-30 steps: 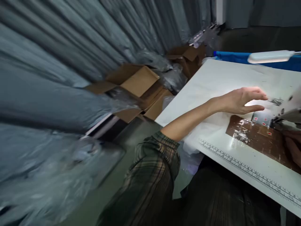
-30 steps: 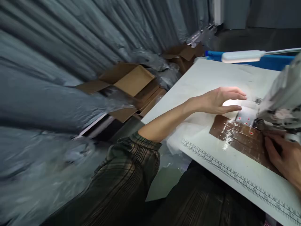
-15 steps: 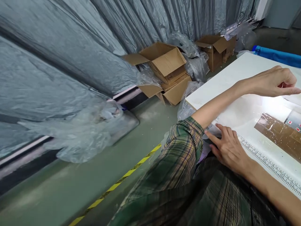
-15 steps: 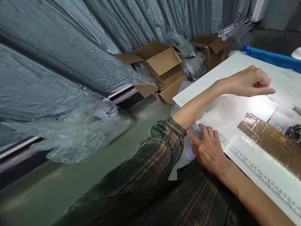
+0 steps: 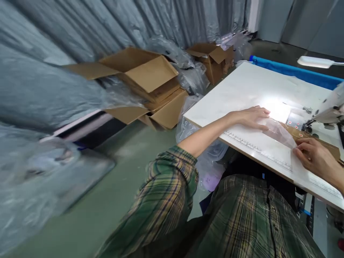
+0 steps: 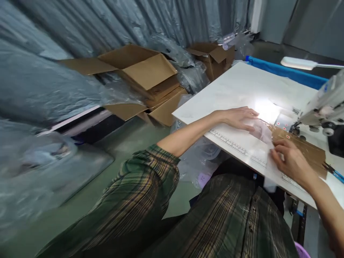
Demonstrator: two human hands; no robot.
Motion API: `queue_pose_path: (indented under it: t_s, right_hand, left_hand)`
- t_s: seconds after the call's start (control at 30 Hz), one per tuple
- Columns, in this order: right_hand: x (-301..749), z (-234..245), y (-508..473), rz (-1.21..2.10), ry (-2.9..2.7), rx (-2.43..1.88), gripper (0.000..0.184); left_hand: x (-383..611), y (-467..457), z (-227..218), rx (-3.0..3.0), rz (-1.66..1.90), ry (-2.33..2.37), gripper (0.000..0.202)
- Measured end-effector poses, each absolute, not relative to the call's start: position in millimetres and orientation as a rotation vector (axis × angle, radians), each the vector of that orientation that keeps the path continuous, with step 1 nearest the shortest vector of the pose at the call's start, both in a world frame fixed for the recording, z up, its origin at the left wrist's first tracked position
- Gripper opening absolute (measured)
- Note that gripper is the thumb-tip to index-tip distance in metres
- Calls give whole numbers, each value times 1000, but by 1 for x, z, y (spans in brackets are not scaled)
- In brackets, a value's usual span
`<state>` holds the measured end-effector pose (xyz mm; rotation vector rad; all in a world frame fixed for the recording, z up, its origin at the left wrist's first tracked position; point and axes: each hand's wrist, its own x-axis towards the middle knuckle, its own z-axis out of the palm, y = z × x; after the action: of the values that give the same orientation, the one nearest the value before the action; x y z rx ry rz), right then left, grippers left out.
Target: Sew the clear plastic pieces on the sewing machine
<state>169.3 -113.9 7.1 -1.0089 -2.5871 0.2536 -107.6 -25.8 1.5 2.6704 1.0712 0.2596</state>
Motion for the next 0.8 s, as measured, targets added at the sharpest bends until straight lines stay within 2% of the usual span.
queue_pose_path:
  t_s: [0.1, 0.27, 0.33, 0.47, 0.57, 0.67, 0.77, 0.8]
  right_hand:
    - [210, 5, -117, 135, -2448, -1275, 34]
    - [223, -11, -134, 146, -2319, -1497, 46]
    - [223, -18, -135, 87, -2287, -1484, 38]
    - [229, -15, -134, 19, -2146, -1405, 22]
    - [235, 1, -146, -44, -2011, -1425, 15]
    - [236, 14, -163, -39, -2004, -1378, 11]
    - [230, 19, -174, -19, -2047, -1342, 9]
    - [226, 20, -175, -16, -2049, -1332, 9]
  left_hand:
    - [-104, -16, -13, 2616, 342, 1074, 62]
    - [-98, -13, -27, 2563, 618, 1108, 35]
    - [-98, -16, -31, 2563, 694, 1070, 29]
    - [-107, -17, -36, 2629, 817, 1083, 35]
    - [-116, -12, -36, 2722, 867, 1099, 36]
    - [-112, -16, -30, 2807, 1086, 1090, 39]
    - [-86, -46, -17, 2853, 1378, 821, 40]
    - [-73, -62, -12, 2873, 1355, 691, 38]
